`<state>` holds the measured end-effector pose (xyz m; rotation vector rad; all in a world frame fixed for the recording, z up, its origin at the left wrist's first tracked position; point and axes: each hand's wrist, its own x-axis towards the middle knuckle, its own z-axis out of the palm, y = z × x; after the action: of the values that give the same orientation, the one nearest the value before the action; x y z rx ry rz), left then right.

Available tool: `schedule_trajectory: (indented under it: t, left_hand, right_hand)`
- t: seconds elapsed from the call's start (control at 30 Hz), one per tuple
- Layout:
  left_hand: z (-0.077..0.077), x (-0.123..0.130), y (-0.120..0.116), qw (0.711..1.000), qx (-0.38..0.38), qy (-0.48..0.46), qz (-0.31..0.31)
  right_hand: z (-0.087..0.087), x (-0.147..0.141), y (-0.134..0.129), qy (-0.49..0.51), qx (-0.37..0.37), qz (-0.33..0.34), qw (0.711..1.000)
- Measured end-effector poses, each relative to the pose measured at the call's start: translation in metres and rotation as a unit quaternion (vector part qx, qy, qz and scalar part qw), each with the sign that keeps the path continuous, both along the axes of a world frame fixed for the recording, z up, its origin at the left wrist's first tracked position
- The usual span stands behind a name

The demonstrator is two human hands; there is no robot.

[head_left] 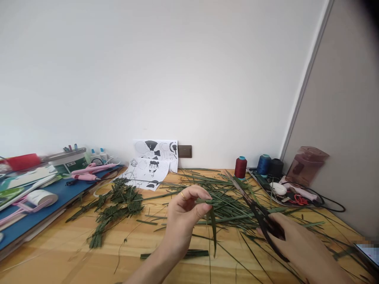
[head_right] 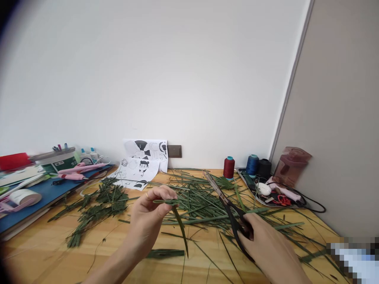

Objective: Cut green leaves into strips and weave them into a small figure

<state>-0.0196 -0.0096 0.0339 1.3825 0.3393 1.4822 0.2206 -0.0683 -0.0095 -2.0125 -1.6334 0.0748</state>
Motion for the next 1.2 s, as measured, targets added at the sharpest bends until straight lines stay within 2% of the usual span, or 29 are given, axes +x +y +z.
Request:
schedule_trajectory:
  t: [0.1,0.2,0.27,0.33,0.37,0.4,0.43,0.47,0.5,0.57,0.63,0.7,0.83,0.9,0.93,1.1,1.2]
  left_hand:
    - [0.001,0.0,-0.001,0.993,-0.051,-0.015,-0.101]
    - [0.001,0.0,-0.002,0.98,-0.088,-0.023,-0.179]
    - [0.001,0.001,-0.003,0.968,-0.111,-0.028,-0.225]
    - [0.001,0.002,-0.003,0.956,-0.128,-0.034,-0.263]
    - [0.001,0.003,-0.003,0.951,-0.131,-0.035,-0.278]
    - [0.001,0.003,-0.003,0.948,-0.129,-0.033,-0.287]
    - [0.001,0.004,-0.004,0.948,-0.124,-0.029,-0.293]
    - [0.001,0.004,-0.004,0.948,-0.116,-0.022,-0.295]
    - [0.001,0.004,-0.004,0.949,-0.105,-0.012,-0.296]
    - [0.003,0.003,-0.005,0.953,-0.087,0.005,-0.29]
    - [0.005,0.001,-0.005,0.959,-0.074,0.019,-0.274]
    - [0.006,0.0,-0.005,0.962,-0.073,0.026,-0.26]
    - [0.005,0.0,-0.005,0.958,-0.081,0.024,-0.274]
    - [0.006,0.001,-0.005,0.96,-0.076,0.034,-0.266]
    - [0.006,0.001,-0.006,0.964,-0.075,0.045,-0.251]
    - [0.013,-0.002,-0.009,0.986,-0.085,0.111,-0.087]
    - [0.015,-0.003,-0.014,0.983,-0.053,0.176,-0.026]
  right_hand:
    - [-0.02,0.014,0.011,-0.094,-0.067,-0.003,0.993]
    - [-0.032,0.016,0.016,-0.164,-0.081,0.023,0.983]
    - [-0.03,0.009,0.015,-0.236,-0.067,0.027,0.969]
    - [-0.016,-0.006,0.012,-0.291,-0.039,0.024,0.956]
    - [-0.006,-0.016,0.01,-0.284,-0.024,0.032,0.958]
    - [0.006,-0.028,0.007,-0.237,-0.003,0.056,0.97]
    - [0.018,-0.04,0.005,-0.158,0.004,0.115,0.981]
    - [0.03,-0.052,0.003,-0.058,-0.004,0.198,0.978]
    - [0.042,-0.063,0.002,0.048,-0.01,0.269,0.962]
    - [0.058,-0.08,0.002,0.236,-0.028,0.36,0.902]
    - [0.065,-0.09,0.005,0.354,-0.051,0.412,0.838]
    - [0.063,-0.093,0.009,0.419,-0.072,0.437,0.793]
    - [0.052,-0.094,0.014,0.488,-0.096,0.432,0.753]
    - [0.05,-0.093,0.015,0.497,-0.081,0.414,0.758]
    - [0.05,-0.092,0.014,0.489,-0.059,0.398,0.774]
    - [0.06,-0.085,0.01,0.309,0.095,0.274,0.906]
    - [0.067,-0.084,0.007,0.217,0.128,0.245,0.936]
